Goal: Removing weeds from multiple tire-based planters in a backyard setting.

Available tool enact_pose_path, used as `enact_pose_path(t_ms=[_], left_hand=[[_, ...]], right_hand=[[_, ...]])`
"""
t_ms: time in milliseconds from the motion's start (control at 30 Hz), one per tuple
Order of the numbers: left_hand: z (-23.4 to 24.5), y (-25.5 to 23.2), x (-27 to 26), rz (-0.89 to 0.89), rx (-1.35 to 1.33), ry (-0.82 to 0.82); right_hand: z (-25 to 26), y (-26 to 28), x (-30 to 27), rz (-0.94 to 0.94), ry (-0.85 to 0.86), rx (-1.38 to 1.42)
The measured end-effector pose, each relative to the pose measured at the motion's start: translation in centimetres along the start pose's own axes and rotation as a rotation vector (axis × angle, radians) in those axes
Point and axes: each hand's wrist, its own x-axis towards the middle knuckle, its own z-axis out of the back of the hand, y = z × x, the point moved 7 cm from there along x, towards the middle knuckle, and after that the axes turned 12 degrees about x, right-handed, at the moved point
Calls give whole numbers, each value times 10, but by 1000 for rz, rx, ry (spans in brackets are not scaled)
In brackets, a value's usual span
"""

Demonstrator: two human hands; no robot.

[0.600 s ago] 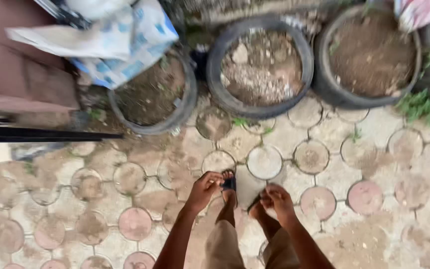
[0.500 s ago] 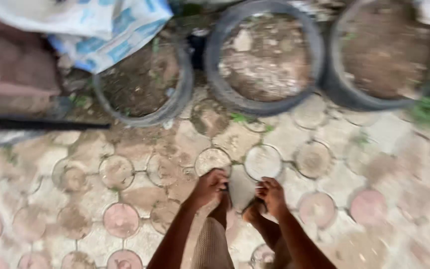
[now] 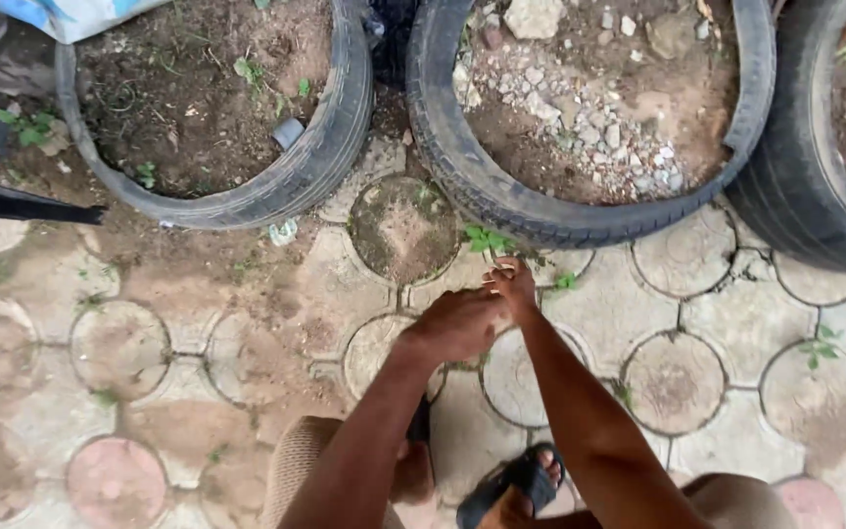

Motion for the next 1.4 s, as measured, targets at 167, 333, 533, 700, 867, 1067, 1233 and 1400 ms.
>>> enact_pose_path(t_ms=[167,333,533,700,867,1067,1233,1400], left_hand=[[65,26,-2,-176,283,-644],[99,7,-41,-126,181,-779],[88,-11,-49,-212,321,-882],[74,-5,-29,-44,270,-583],[70,6,-6,-44,366,-646],[26,23,45,117,370,-301],[20,19,60,46,127,-246],[16,12,87,-101,-51,-249]], right_hand=[[-50,6,24,208,-83,255],[-37,-49,112,472,56,327],[-55,43,40,649,-424,-528],[-55,82,-11,402,-381,-715],[-24,59,-47,294,-295,-487],[-91,119,-120,378,-38,-237],[-168,217,-189,547,79,-402],[-177,241,-198,598,176,-490]])
